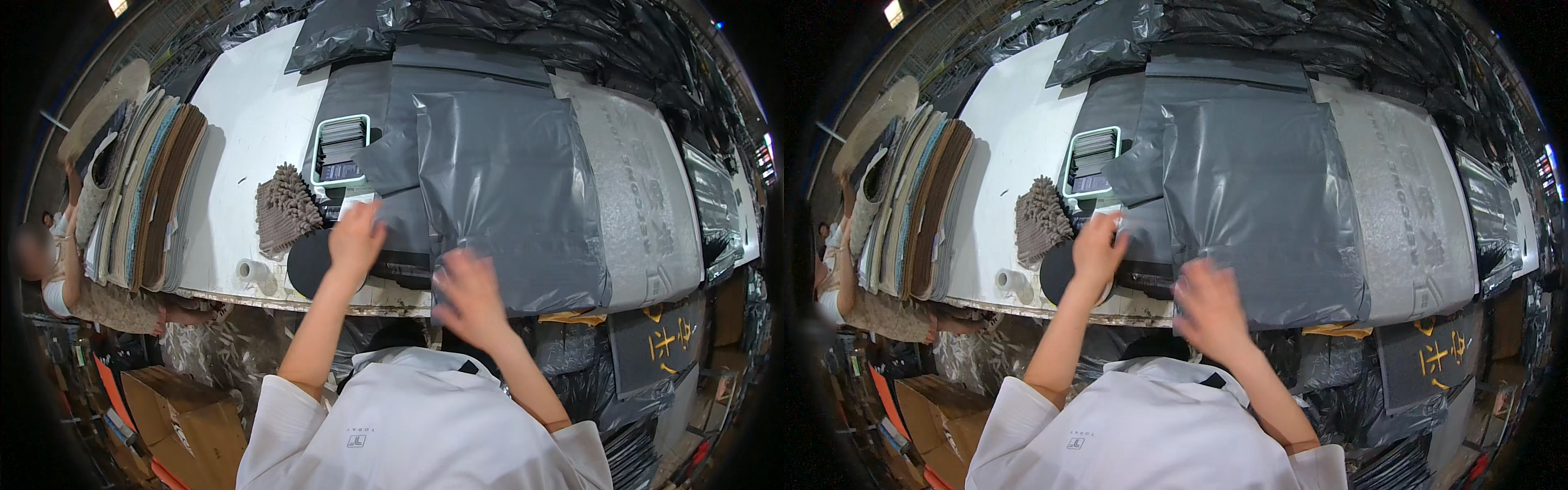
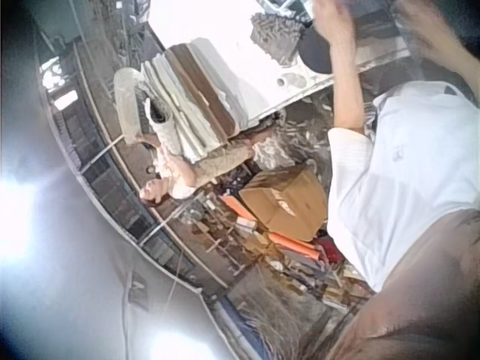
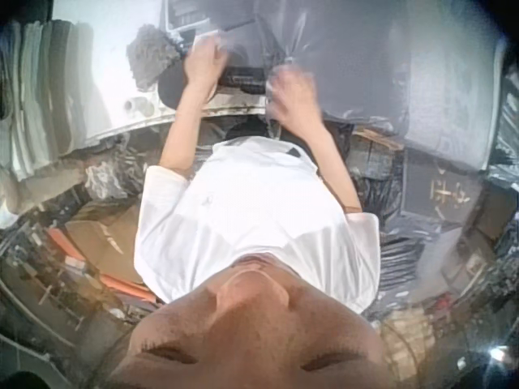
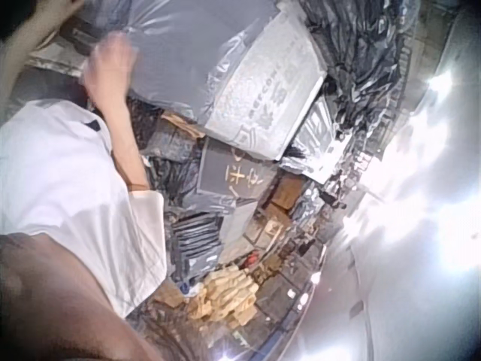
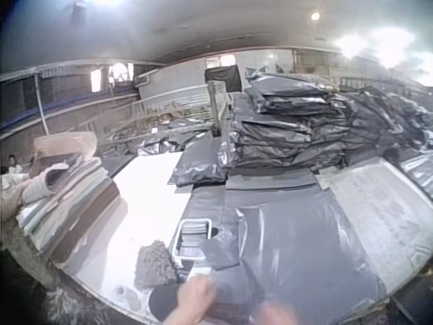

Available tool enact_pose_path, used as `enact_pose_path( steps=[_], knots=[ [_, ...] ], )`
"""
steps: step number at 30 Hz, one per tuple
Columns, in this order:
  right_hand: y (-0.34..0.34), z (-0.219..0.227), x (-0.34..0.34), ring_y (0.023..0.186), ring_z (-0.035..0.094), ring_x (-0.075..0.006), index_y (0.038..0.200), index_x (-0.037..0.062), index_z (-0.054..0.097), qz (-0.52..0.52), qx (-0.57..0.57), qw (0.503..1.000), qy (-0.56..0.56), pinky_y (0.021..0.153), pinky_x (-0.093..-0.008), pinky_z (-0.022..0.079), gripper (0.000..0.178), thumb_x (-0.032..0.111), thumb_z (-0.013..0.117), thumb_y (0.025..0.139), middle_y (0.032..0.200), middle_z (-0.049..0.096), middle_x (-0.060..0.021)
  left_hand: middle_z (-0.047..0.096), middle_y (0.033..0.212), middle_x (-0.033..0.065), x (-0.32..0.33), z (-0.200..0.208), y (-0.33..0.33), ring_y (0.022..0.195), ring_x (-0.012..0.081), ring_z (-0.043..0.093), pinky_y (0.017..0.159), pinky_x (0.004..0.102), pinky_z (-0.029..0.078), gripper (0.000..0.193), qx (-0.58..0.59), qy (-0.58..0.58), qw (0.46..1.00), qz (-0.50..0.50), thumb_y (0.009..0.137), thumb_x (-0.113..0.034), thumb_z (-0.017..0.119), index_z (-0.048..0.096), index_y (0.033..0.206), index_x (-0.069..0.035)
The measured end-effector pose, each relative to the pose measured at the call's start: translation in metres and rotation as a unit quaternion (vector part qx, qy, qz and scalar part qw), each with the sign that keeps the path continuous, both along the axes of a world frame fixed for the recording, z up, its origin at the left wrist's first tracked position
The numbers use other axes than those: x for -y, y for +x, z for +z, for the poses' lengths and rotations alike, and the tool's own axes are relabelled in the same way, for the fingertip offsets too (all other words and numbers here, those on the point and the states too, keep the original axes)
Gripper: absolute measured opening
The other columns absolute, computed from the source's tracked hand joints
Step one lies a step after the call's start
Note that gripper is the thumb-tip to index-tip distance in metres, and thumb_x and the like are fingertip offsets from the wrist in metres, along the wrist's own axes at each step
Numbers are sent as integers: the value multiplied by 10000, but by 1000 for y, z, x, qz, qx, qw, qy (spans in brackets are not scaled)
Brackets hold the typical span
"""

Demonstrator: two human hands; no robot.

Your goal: The person picks up mats, folds them, places them inside shipping bags, and then applies labels to the bags.

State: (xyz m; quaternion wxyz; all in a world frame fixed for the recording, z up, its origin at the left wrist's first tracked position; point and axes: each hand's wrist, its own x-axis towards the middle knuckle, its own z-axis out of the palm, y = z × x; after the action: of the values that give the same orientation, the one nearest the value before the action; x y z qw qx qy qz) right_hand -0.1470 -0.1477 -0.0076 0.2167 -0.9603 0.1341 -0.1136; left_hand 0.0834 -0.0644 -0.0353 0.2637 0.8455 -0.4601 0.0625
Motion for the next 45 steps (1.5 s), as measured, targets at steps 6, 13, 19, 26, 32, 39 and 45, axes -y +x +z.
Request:
enact_pose_path(
  steps=[6,13,19,26,32,39,45],
  knots=[
    [29,3,-27,1118,490,-282,1199,47,473,58,95,960,258,895,-371,427,448,134,629,789,1273,424,-150,509,771,64,-17,-2,42,746,210,519,639,302,421,142,-39,-107,993,44,676,-28,665,579,789,-35],
    [49,23,-16,857,593,-128,1161,-9,440,-137,306,704,627,697,-242,477,283,61,470,889,996,602,-86,558,846,72,-30,68,-78,760,220,539,666,315,435,225,-58,-211,958,-186,665,12,659,633,881,-47],
    [35,68,-21,872,581,-114,1230,-31,376,-137,259,762,578,677,-239,495,357,40,452,888,1034,579,-104,511,889,19,-56,79,-86,788,84,490,694,211,407,202,-444,-280,849,-63,747,40,606,597,943,-8],
    [31,72,-27,910,573,-127,1320,-42,268,-128,286,793,523,676,-239,515,485,13,451,875,1100,548,-127,518,824,3,-62,91,-80,717,55,477,663,181,377,96,-578,-266,766,-93,763,42,592,596,854,12],
    [27,76,-27,912,567,-100,1326,-14,269,-111,282,814,496,661,-202,503,477,4,429,877,1114,547,-94,513,823,8,-62,88,-76,673,38,482,583,166,381,90,-536,-263,792,-126,753,54,619,622,833,12],
    [25,78,-28,908,574,-124,1316,-46,279,-125,294,800,507,672,-230,514,490,-4,454,861,1090,562,-125,508,819,5,-61,89,-75,641,25,475,546,154,369,72,-527,-241,805,-128,743,54,620,610,802,15],
    [24,75,-28,927,560,-96,1329,-24,256,-105,281,816,495,665,-197,501,476,-7,411,879,1131,536,-98,488,811,-2,-60,92,-75,665,28,458,575,166,373,54,-589,-233,760,-147,755,46,597,568,773,4]
  ],
)
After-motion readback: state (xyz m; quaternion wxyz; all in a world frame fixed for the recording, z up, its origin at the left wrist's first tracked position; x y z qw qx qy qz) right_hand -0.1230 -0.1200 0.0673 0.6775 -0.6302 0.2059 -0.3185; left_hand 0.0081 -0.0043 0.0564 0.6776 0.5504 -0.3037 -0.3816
